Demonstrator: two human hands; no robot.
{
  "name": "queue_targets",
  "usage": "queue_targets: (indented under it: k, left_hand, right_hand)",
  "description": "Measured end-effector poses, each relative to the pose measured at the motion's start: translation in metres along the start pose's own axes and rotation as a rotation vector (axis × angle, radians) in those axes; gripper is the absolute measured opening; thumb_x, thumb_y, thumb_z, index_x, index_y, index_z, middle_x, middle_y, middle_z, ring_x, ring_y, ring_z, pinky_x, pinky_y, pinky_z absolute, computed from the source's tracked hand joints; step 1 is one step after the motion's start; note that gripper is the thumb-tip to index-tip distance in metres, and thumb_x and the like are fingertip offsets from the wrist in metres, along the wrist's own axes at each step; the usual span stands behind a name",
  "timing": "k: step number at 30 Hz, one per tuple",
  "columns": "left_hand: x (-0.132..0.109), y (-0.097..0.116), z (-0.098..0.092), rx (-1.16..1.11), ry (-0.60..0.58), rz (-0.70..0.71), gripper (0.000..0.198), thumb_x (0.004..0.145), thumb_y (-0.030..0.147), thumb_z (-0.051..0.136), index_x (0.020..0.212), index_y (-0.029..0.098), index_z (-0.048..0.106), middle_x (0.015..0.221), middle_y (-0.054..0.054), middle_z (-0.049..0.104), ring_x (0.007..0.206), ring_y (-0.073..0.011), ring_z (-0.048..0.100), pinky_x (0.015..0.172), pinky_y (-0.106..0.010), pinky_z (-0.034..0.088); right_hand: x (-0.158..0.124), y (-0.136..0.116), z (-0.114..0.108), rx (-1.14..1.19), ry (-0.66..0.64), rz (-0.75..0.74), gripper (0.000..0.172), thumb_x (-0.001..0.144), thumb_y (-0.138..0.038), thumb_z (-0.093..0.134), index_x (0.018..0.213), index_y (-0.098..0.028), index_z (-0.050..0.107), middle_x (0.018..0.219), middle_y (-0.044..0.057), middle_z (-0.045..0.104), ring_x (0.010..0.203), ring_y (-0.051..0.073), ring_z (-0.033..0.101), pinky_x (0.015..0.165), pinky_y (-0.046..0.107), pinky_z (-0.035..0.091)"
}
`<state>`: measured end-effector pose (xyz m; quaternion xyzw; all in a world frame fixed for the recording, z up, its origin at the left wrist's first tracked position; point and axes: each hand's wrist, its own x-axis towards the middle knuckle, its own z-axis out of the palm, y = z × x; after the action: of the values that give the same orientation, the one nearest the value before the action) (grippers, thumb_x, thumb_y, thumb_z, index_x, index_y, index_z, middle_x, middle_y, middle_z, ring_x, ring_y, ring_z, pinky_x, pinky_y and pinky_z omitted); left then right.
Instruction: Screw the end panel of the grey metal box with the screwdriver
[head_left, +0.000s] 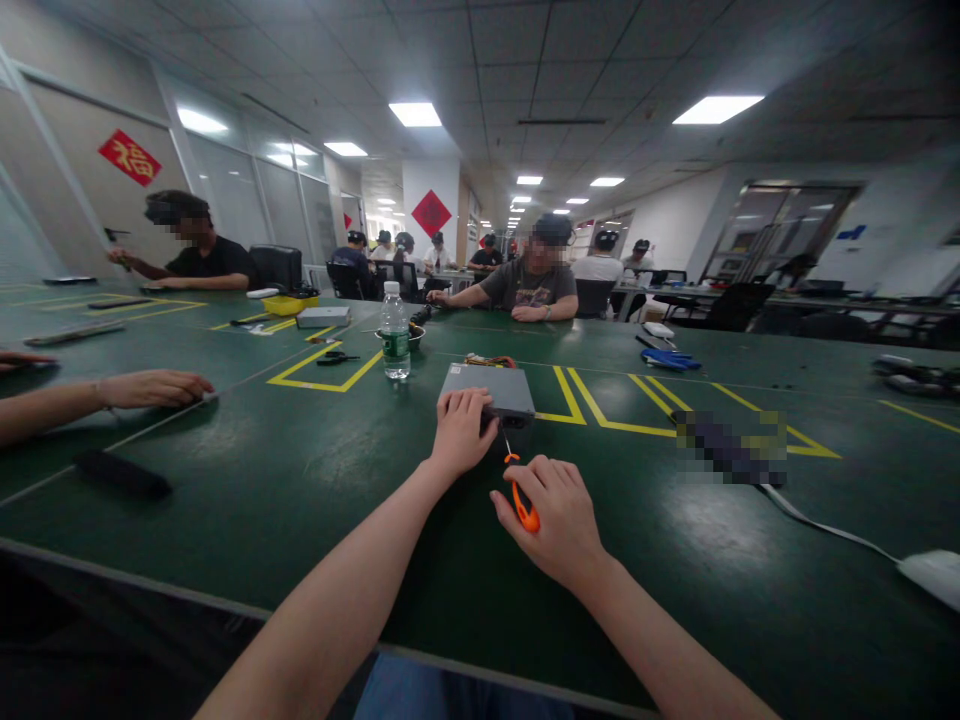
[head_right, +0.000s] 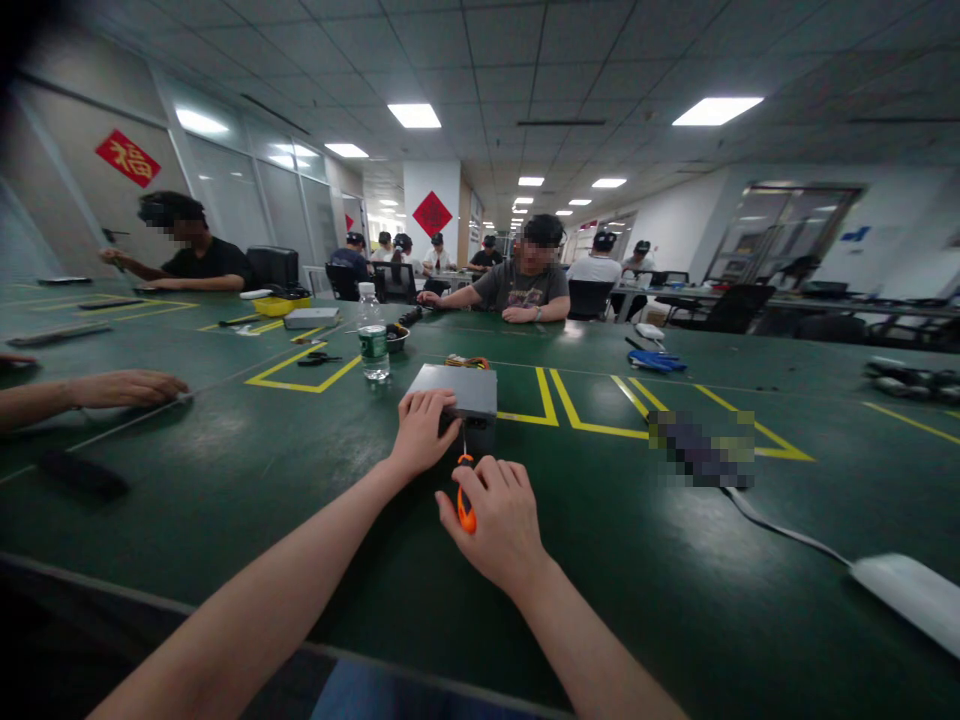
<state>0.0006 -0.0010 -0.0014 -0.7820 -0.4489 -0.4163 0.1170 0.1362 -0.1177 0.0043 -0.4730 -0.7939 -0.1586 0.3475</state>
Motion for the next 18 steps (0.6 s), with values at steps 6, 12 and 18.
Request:
queue_targets:
  k: [6,12,18]
  left_hand:
    - [0.0000,0.0002,-0.0005,-0.001,-0.009,-0.001,0.024,0.078,0.027,0.054,0.101,0.023,0.050,0.119,-0.004,0.056,0.112,-0.0210,0.045,0.099,-0.040,0.025]
    - [0.0003,0.0006,-0.0008,-0.001,-0.018,-0.008,0.024,0.079,0.028,0.054,0.102,0.023,0.050,0.119,-0.004,0.055,0.113,-0.0216,0.044,0.100,-0.041,0.024]
    - [0.0004,0.0007,-0.0004,-0.003,-0.015,-0.012,0.025,0.078,0.027,0.054,0.103,0.023,0.050,0.119,-0.004,0.056,0.112,-0.0219,0.045,0.099,-0.041,0.024]
  right_hand:
    - [-0.0014,0.0031,0.0027,0.035,0.016,-0.001,0.010,0.079,-0.019,0.049,0.088,-0.016,0.053,0.075,0.003,0.056,0.068,0.016,0.052,0.074,0.032,0.035]
    - [0.0005,0.0021,-0.0023,0.029,-0.025,0.029,0.011,0.080,-0.026,0.050,0.087,-0.019,0.055,0.079,0.004,0.054,0.074,0.018,0.051,0.073,0.032,0.035]
    - [-0.0010,0.0036,0.0008,0.044,0.026,0.023,0.010,0.079,-0.019,0.048,0.088,-0.017,0.053,0.075,0.002,0.055,0.068,0.016,0.051,0.074,0.032,0.035]
